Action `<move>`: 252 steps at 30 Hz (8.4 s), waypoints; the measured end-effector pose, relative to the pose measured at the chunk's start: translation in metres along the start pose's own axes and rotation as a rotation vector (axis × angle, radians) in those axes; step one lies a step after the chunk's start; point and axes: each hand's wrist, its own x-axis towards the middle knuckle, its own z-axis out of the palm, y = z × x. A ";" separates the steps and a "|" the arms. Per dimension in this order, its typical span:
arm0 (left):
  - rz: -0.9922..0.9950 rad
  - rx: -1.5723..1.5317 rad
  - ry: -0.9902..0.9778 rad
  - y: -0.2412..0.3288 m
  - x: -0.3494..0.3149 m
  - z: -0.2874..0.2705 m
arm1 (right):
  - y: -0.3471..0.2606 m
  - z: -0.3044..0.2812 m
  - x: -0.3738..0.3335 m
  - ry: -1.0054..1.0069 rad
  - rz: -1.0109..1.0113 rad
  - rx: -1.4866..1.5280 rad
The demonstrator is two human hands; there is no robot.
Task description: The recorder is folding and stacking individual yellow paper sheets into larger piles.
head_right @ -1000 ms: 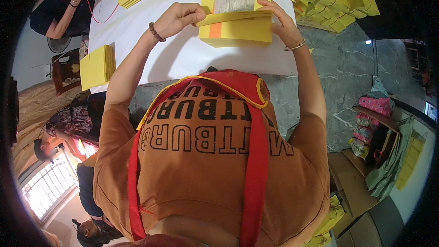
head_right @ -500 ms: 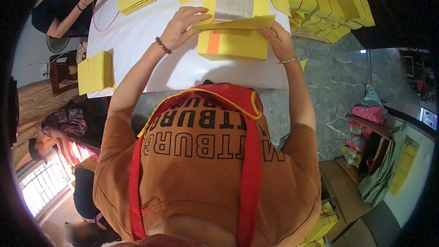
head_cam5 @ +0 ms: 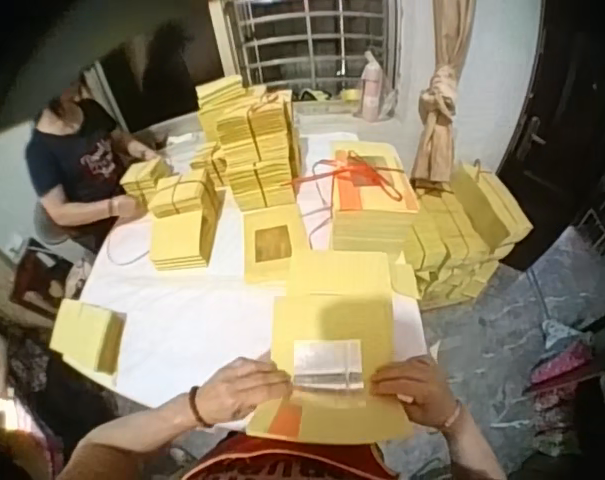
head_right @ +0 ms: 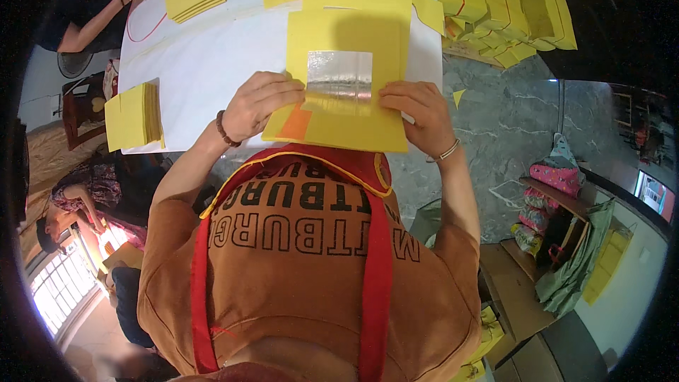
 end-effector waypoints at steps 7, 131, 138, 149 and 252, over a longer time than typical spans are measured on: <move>-0.189 -0.393 0.001 -0.006 -0.001 0.005 | 0.007 0.002 0.008 0.016 0.006 0.095; -0.677 -0.320 0.024 -0.028 0.038 0.060 | 0.033 0.047 0.004 0.249 0.598 0.706; -0.939 -0.862 0.451 -0.013 0.035 0.066 | 0.035 0.050 0.001 0.258 0.565 0.663; -1.017 -0.695 0.267 -0.020 0.021 0.070 | -0.017 0.035 0.040 0.062 0.496 -0.355; -0.074 -0.106 -0.168 -0.013 0.028 0.002 | 0.042 0.041 0.015 0.334 0.341 0.347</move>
